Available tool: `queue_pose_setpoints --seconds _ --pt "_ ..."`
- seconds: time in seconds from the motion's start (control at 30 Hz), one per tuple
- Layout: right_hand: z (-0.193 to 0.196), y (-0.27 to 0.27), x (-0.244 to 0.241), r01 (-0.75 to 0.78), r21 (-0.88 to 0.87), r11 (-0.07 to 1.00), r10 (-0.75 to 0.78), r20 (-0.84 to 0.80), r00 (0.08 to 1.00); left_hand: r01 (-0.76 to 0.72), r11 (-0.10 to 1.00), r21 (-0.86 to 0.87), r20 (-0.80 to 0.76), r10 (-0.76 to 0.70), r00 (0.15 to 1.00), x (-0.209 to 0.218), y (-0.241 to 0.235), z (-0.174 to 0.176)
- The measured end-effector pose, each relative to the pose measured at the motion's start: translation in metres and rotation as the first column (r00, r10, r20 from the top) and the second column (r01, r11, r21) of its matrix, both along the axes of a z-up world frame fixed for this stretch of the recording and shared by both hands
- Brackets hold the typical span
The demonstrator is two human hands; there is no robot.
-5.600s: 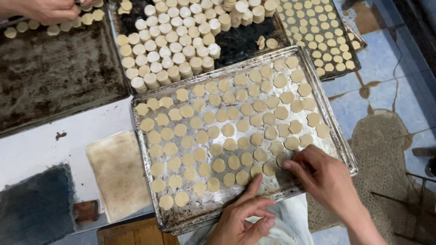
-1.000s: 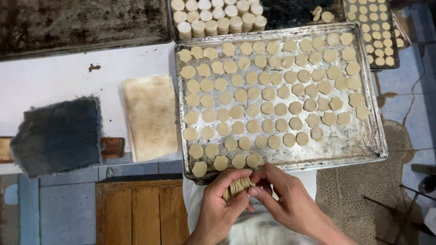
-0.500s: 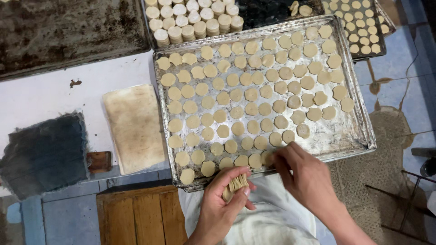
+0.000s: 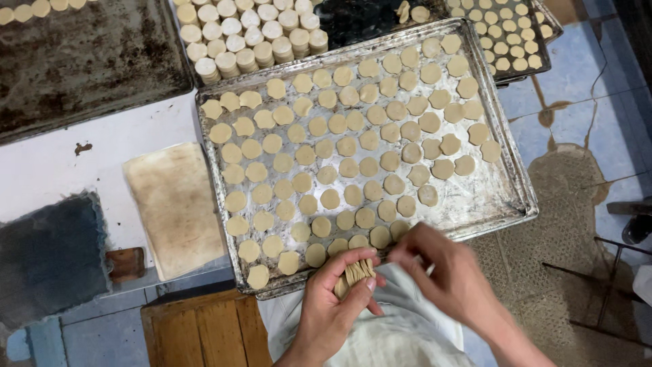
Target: The person arranges small, round, beige dough pieces onto metal baking trays. They pick up the dough pieces from a stack and place them in neat rows on the tray, working alongside another person who is doing the same task.
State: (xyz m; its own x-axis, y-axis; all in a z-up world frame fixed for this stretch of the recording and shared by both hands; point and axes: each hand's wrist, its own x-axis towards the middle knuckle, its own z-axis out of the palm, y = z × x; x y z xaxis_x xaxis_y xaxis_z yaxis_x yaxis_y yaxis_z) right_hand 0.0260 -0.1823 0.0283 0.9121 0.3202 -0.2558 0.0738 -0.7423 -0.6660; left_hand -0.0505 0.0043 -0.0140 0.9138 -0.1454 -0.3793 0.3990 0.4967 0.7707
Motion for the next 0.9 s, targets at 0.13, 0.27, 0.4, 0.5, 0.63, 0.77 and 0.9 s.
queue_pose_setpoints --seconds 0.13,0.27,0.4,0.5,0.63,0.77,0.9 --pt "0.005 -0.005 -0.013 -0.099 0.418 0.903 0.151 -0.092 0.984 0.061 0.998 0.004 0.013 -0.061 0.998 0.002 -0.004 0.001" --pt "0.002 -0.015 -0.005 0.035 0.157 0.987 -0.004 -0.193 0.981 0.029 0.999 0.042 0.040 -0.030 0.999 0.005 -0.005 0.002" --pt "0.000 -0.017 -0.004 -0.105 0.399 0.911 0.122 -0.017 0.992 0.039 0.988 0.149 0.014 -0.042 0.999 0.011 -0.012 0.001" --pt "-0.001 -0.014 -0.005 -0.083 0.408 0.909 0.121 -0.067 0.990 -0.023 0.994 0.106 0.097 0.012 0.995 0.015 -0.016 0.001" --pt "-0.002 -0.018 0.001 0.013 0.311 0.950 -0.002 -0.034 0.999 -0.050 0.989 0.142 0.097 0.037 0.995 0.022 -0.019 -0.001" --pt "-0.003 -0.029 0.014 0.087 -0.088 0.992 -0.051 0.349 0.936 -0.072 0.988 0.140 0.059 0.064 0.996 0.025 -0.019 0.002" --pt "-0.004 -0.037 0.014 0.109 -0.081 0.991 -0.076 0.338 0.938 -0.072 0.985 0.155 0.061 0.063 0.996 0.031 -0.020 0.003"
